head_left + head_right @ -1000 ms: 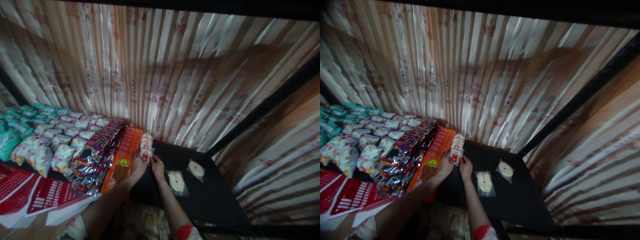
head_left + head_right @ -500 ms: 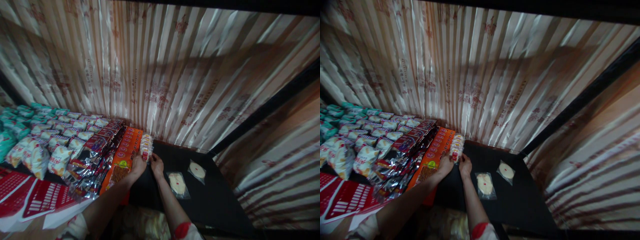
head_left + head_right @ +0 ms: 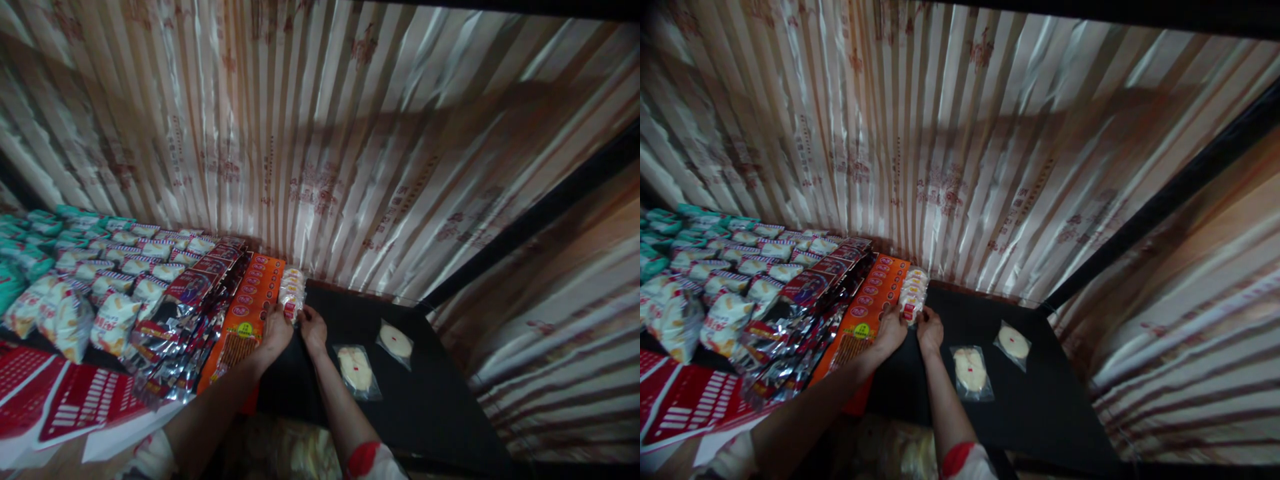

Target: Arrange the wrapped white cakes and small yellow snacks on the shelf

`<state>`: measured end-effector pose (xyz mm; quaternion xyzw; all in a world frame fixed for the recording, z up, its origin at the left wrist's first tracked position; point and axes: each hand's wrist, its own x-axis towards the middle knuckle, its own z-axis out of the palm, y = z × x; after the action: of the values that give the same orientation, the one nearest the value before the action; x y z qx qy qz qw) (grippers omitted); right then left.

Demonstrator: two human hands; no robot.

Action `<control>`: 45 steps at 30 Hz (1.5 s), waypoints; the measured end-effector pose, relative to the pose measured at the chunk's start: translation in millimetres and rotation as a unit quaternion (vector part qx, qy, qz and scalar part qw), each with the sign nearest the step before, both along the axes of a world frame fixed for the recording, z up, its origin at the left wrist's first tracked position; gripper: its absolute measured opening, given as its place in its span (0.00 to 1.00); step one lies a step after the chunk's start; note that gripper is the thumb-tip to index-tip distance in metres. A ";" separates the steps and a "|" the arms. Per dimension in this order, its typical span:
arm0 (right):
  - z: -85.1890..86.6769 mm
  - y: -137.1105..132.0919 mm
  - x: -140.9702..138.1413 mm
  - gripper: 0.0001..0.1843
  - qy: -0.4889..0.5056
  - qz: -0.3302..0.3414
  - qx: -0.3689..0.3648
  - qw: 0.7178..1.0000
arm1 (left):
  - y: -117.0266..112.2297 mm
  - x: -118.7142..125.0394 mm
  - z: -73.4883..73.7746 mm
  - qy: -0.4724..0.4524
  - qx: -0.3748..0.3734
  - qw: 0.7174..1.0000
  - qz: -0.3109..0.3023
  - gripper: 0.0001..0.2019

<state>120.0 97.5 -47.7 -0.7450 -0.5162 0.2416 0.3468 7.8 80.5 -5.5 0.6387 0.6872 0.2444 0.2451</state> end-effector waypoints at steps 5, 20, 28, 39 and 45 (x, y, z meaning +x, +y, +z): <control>1.5 -0.5 -1.8 0.17 -0.026 -0.001 -0.005 1.000 | -3.4 0.1 0.5 -0.003 0.012 1.000 0.005 0.18; 10.8 -8.0 -8.5 0.20 -0.049 -0.004 -0.021 0.999 | -12.8 3.3 -3.0 -0.009 0.032 0.999 0.006 0.20; 1.0 -39.3 -12.3 0.21 -0.044 -0.018 0.025 0.999 | -41.0 1.2 -7.0 0.001 0.015 1.000 -0.017 0.18; -12.3 -113.5 -24.4 0.18 0.018 0.014 0.095 0.995 | -110.2 -2.6 -14.9 -0.031 -0.036 0.995 -0.085 0.15; -20.6 -162.2 -25.3 0.19 0.033 0.018 0.131 0.991 | -152.4 -7.7 -23.3 -0.052 -0.015 0.989 -0.136 0.16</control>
<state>94.7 -64.7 -68.3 -0.6753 -0.5453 0.2026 0.4533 0.1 -72.0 -28.7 0.7088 0.5840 0.2316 0.3207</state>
